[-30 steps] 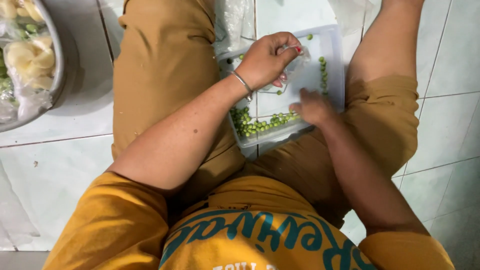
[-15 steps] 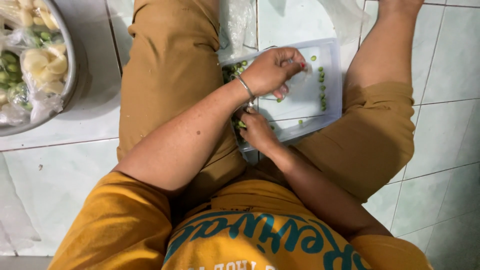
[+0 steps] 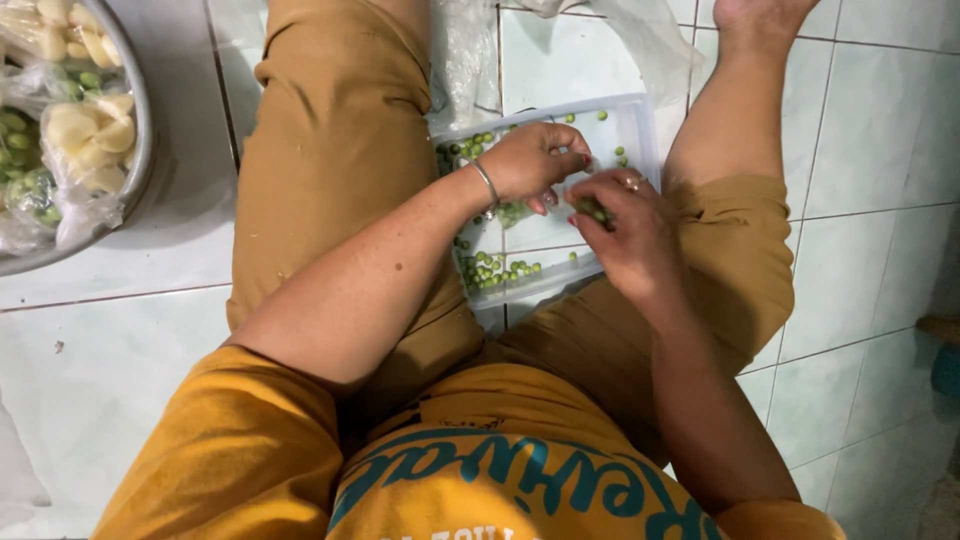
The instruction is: The person puts vegetables from a container into small plastic bags by hand.
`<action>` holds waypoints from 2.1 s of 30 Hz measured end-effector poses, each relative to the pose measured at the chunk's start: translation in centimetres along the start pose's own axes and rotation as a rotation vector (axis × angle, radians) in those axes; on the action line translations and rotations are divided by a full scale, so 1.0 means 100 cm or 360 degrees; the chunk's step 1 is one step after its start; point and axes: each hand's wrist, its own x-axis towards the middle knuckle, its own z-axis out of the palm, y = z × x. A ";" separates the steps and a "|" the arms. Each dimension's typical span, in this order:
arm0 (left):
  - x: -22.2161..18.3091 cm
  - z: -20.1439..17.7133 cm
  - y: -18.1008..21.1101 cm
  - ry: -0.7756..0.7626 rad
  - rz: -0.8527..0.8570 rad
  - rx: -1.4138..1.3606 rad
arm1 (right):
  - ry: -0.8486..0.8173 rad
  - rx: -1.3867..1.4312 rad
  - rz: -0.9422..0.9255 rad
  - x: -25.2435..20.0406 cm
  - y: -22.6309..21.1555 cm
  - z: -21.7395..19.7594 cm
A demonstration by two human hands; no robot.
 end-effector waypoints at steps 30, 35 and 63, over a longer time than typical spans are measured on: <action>0.001 -0.007 0.001 0.0056 0.0023 0.0106 | -0.0210 0.0258 0.0084 -0.031 0.015 0.034; 0.002 -0.004 0.003 0.0038 -0.0028 0.0088 | 0.0103 0.0237 0.0033 0.007 -0.017 -0.003; -0.006 -0.008 0.021 -0.0222 0.1122 0.0727 | 0.0420 0.0942 0.0060 0.027 0.013 -0.022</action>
